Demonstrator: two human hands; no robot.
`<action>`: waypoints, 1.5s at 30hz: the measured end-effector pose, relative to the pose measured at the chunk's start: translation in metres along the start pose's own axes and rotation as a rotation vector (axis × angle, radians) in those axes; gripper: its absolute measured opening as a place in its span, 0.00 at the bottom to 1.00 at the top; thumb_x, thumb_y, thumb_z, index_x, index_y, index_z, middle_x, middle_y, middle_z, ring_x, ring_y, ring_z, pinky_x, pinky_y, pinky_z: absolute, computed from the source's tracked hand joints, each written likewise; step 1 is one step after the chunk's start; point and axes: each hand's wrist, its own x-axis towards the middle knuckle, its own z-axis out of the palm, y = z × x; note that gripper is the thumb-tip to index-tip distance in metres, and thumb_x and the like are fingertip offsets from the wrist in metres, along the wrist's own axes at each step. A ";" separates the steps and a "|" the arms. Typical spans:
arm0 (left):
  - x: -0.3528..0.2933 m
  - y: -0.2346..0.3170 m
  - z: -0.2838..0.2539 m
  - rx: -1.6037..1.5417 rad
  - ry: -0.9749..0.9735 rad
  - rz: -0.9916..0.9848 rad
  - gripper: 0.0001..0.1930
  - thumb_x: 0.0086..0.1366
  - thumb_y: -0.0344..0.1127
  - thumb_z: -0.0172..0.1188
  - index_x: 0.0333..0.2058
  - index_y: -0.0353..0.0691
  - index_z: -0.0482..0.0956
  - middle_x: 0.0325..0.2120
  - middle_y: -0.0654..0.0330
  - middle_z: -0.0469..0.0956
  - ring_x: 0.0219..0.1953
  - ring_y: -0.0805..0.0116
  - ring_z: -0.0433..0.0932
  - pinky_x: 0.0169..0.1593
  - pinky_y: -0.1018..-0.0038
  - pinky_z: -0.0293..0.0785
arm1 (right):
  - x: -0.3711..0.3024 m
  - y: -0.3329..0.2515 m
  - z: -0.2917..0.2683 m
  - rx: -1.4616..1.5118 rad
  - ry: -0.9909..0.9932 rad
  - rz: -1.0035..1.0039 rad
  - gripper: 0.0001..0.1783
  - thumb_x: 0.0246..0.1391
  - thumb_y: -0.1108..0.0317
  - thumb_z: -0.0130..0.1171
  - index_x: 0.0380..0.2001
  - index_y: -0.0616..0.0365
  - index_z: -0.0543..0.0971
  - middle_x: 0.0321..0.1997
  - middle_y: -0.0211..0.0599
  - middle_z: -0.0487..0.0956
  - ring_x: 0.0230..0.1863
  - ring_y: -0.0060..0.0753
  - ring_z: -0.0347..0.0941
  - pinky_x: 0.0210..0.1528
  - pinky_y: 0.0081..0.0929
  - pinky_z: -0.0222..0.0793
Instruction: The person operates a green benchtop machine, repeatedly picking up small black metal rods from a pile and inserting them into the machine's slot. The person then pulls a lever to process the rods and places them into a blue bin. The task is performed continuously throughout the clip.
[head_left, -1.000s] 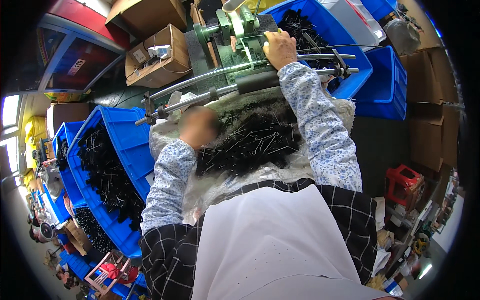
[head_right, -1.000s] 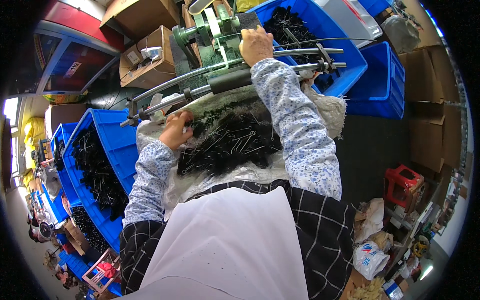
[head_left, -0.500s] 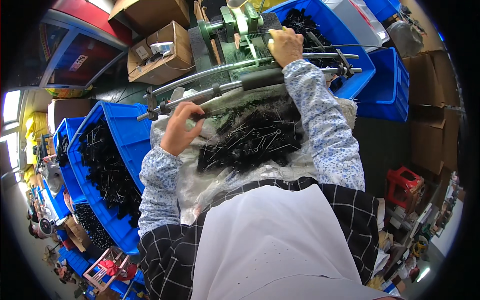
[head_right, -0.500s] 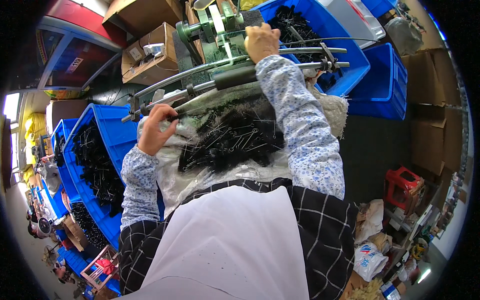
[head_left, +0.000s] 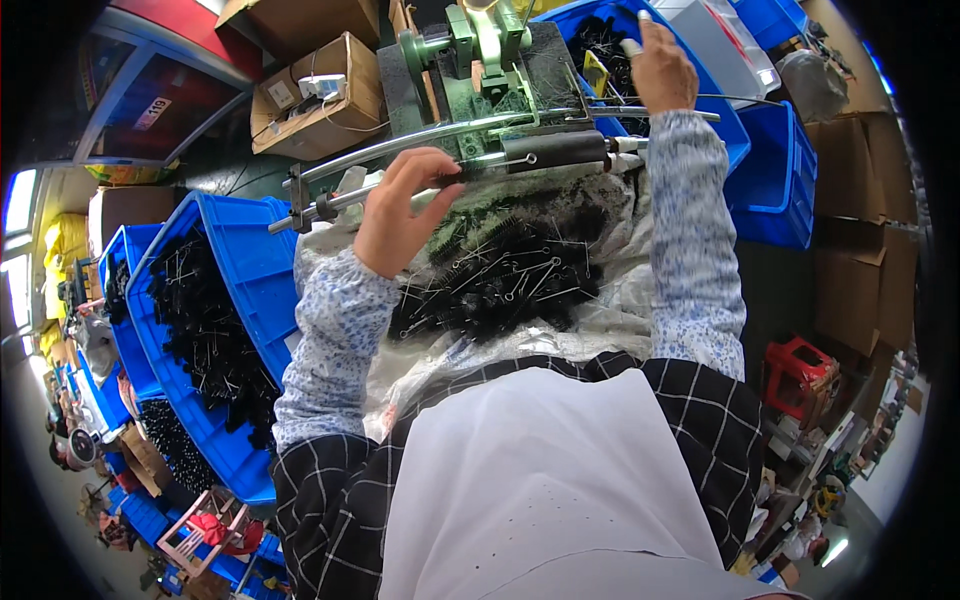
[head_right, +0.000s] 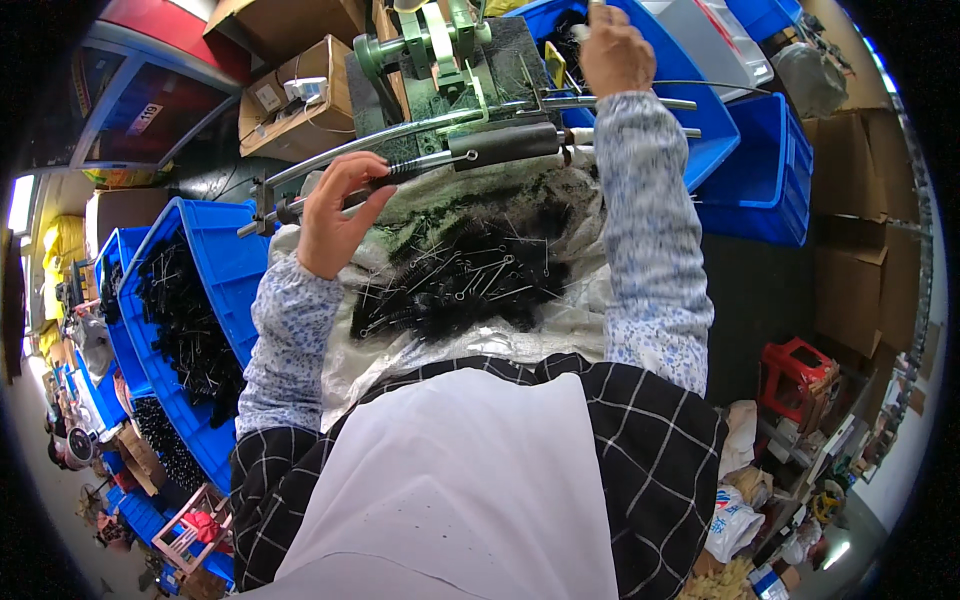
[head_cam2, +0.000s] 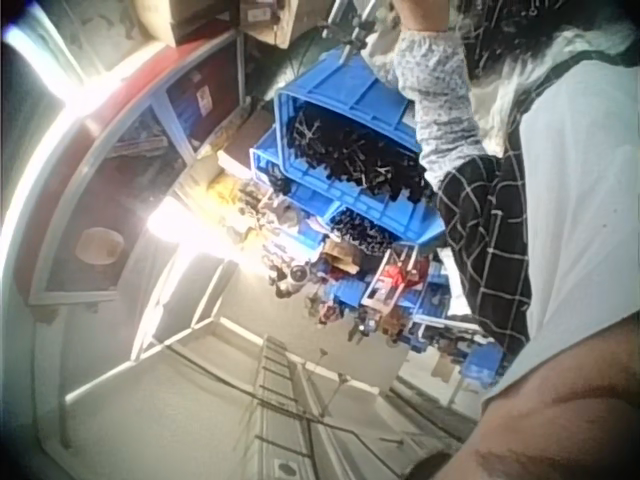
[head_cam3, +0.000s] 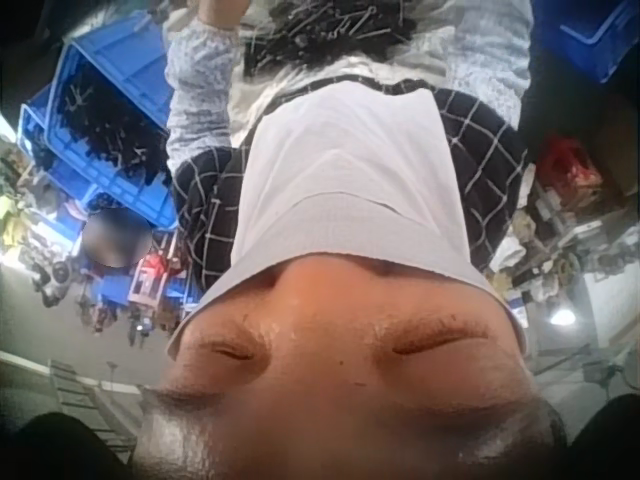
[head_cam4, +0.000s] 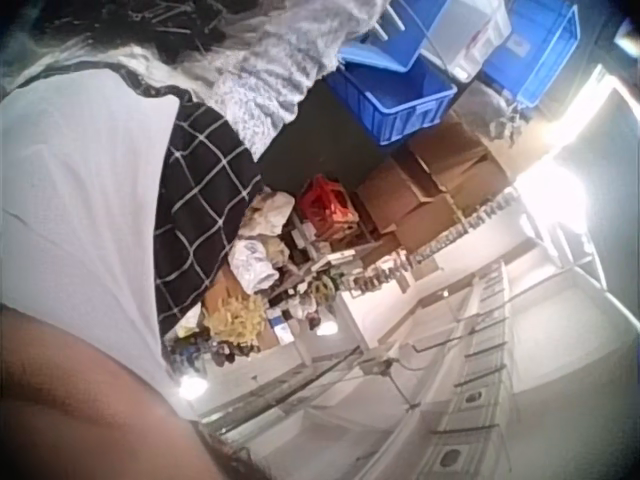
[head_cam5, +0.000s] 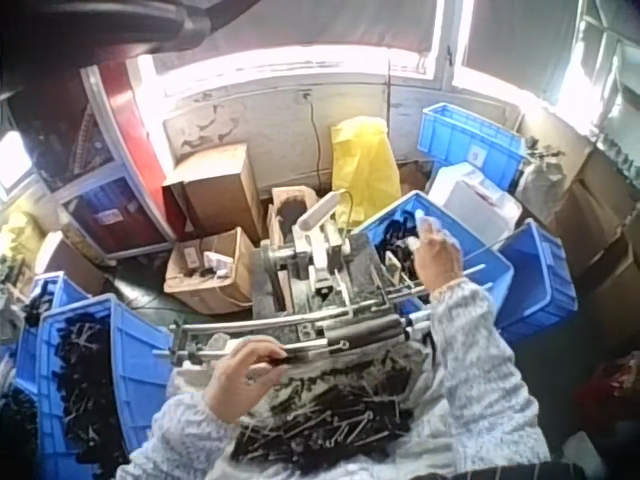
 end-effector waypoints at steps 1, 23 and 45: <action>0.003 0.000 0.006 0.003 0.024 -0.012 0.13 0.54 0.25 0.61 0.39 0.37 0.73 0.40 0.58 0.73 0.42 0.69 0.74 0.44 0.75 0.73 | -0.010 -0.022 -0.019 0.160 -0.151 -0.051 0.15 0.55 0.60 0.52 0.42 0.54 0.76 0.42 0.42 0.77 0.41 0.43 0.75 0.42 0.36 0.71; -0.060 -0.063 0.036 0.536 -0.756 -0.270 0.20 0.53 0.33 0.59 0.45 0.42 0.68 0.41 0.51 0.72 0.44 0.50 0.72 0.46 0.59 0.68 | -0.035 -0.067 0.040 -0.041 -0.135 -0.293 0.07 0.49 0.66 0.51 0.27 0.49 0.79 0.28 0.31 0.77 0.35 0.31 0.75 0.38 0.33 0.71; -0.035 -0.018 -0.026 0.258 -0.205 -0.235 0.13 0.53 0.28 0.62 0.38 0.38 0.72 0.31 0.57 0.73 0.24 0.66 0.72 0.31 0.73 0.70 | -0.045 -0.059 0.056 0.218 -0.158 -0.122 0.11 0.44 0.64 0.55 0.33 0.54 0.75 0.34 0.37 0.77 0.41 0.38 0.73 0.40 0.40 0.65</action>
